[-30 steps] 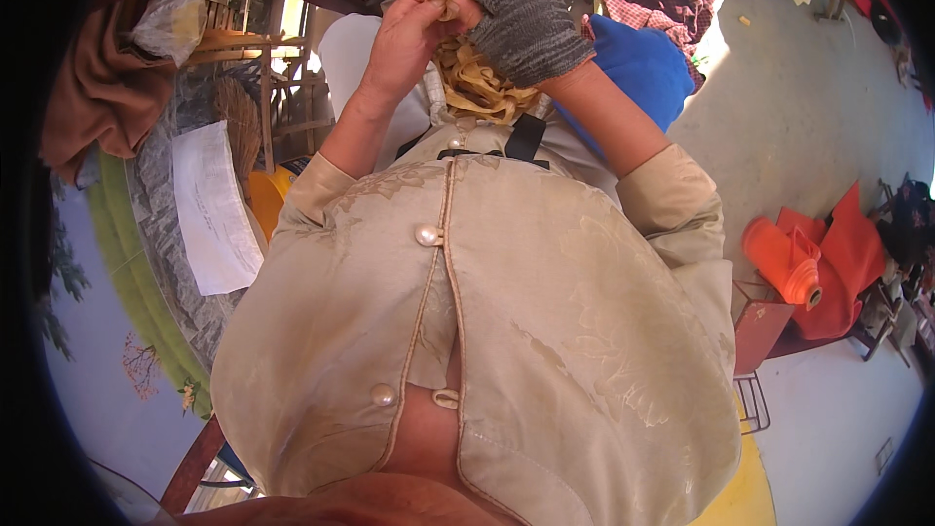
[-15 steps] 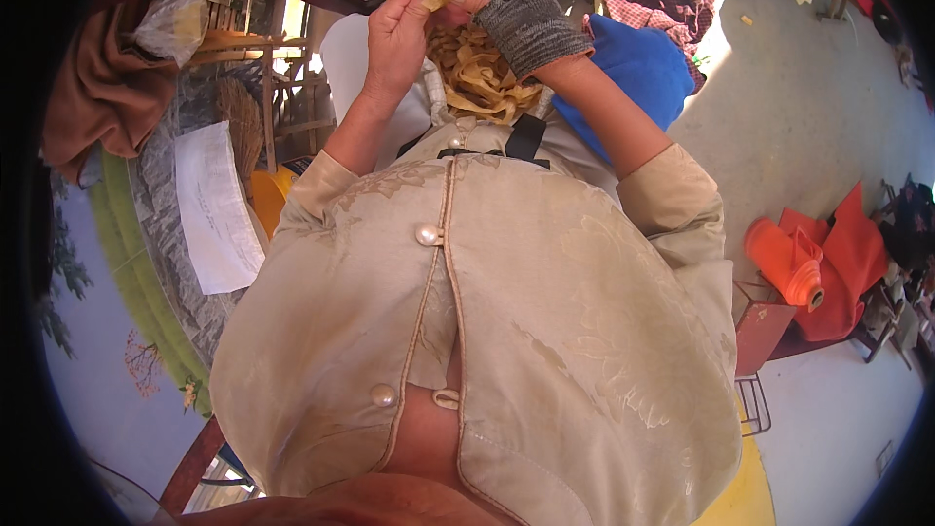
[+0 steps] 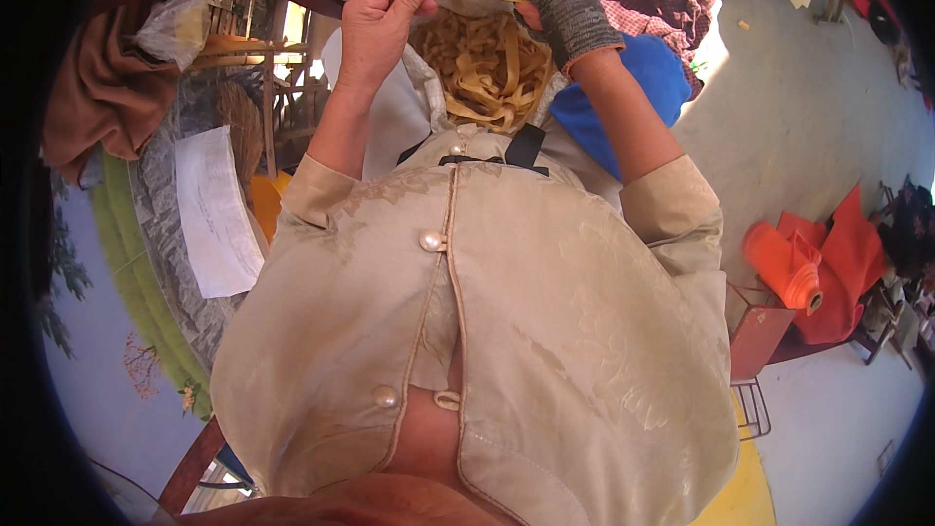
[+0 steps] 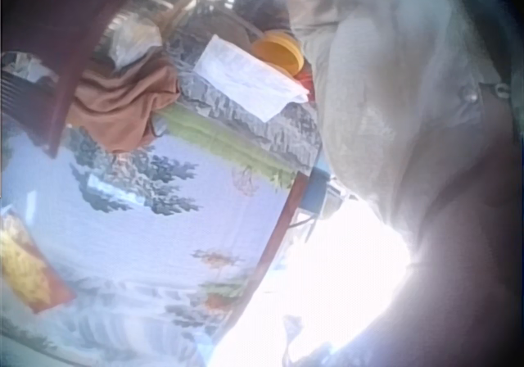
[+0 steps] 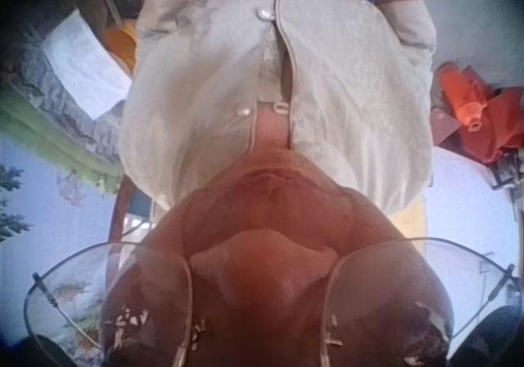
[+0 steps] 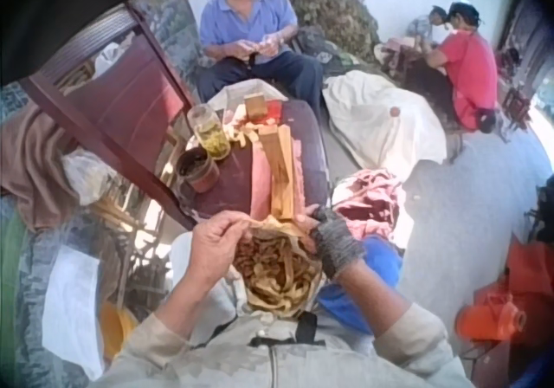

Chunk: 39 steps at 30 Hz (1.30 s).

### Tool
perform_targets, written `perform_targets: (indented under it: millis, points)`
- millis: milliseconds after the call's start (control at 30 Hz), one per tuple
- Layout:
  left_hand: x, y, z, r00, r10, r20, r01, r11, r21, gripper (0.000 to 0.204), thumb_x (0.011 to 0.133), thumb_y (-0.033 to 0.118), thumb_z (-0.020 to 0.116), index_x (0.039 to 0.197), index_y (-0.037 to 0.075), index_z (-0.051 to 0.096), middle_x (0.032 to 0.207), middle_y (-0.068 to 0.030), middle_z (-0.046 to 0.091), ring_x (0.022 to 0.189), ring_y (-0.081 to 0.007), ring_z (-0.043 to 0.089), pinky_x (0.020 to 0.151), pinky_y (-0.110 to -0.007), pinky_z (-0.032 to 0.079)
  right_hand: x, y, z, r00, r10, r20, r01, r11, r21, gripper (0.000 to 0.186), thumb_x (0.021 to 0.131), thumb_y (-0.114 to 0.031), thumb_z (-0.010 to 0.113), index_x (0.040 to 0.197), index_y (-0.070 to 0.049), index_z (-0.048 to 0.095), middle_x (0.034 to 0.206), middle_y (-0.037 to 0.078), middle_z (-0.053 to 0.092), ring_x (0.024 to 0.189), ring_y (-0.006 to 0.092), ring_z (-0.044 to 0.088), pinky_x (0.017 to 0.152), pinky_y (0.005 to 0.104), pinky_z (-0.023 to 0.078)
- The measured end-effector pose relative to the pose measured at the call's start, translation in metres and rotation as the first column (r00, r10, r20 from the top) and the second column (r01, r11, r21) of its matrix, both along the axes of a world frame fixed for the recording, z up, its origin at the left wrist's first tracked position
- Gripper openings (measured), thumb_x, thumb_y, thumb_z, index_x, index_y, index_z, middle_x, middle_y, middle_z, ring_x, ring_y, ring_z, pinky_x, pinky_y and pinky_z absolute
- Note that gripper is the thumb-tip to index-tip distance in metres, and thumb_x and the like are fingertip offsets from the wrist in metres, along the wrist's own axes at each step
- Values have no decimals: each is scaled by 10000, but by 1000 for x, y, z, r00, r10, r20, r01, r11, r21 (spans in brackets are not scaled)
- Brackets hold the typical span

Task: The person shaves and thins out long yellow strips of material by pulling them across a blade fixed to a wooden block. The person handles the strips one at a time and gathers them in their lap area.

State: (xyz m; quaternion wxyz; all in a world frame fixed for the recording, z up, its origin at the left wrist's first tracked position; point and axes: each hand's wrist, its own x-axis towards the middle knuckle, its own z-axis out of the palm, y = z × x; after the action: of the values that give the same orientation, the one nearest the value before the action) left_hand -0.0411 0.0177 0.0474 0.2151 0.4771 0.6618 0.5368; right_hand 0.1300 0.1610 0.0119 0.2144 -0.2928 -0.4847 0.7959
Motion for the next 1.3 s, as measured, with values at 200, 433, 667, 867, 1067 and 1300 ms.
perform_targets:
  millis: [200,433,667,867,1067,1300]
  points:
    - [22,0,6,778,-145,-612,111,989,-94,421,761,171,648,1149,89,506,1102,-104,553,964,-297,549,788,-350,460,-17,-28,10,973,-1,229,-97,904,416,187,809,-226,636,822,-48,579,556,-2,492,463,71,424,421,212,320]
    - [15,-8,-21,607,-253,-754,142,967,-210,149,729,103,574,853,83,494,745,-73,476,758,-266,521,640,-371,419,-12,-32,11,848,206,489,-478,695,537,353,812,-368,567,803,-17,595,613,82,560,592,182,558,586,313,442]
    - [-36,8,-32,413,-96,-905,301,953,37,95,715,145,564,772,90,512,784,-45,528,744,-233,526,707,-350,404,-19,-53,14,941,209,268,-337,479,811,316,811,-306,569,826,9,584,702,132,573,680,232,557,668,331,438]
    - [-46,35,-42,468,-78,-880,174,985,5,126,769,196,549,789,84,496,813,-55,537,742,-251,529,678,-334,416,-29,-44,31,940,19,340,-273,637,721,336,774,-344,579,832,-15,614,769,164,591,756,290,578,729,357,444]
    - [-20,60,-50,958,-73,-276,91,994,54,172,877,140,515,1019,47,539,900,-107,542,778,-218,567,686,-299,448,-30,22,-5,858,-203,472,-262,618,742,396,835,-414,530,863,-41,657,748,145,613,706,294,599,672,379,460]
    - [-20,73,-47,998,-47,33,45,996,72,148,855,151,586,942,34,610,727,16,546,662,-69,485,614,-222,424,-40,42,-5,824,-264,502,-335,488,806,492,770,-460,590,900,13,633,608,137,582,578,221,594,567,341,469]
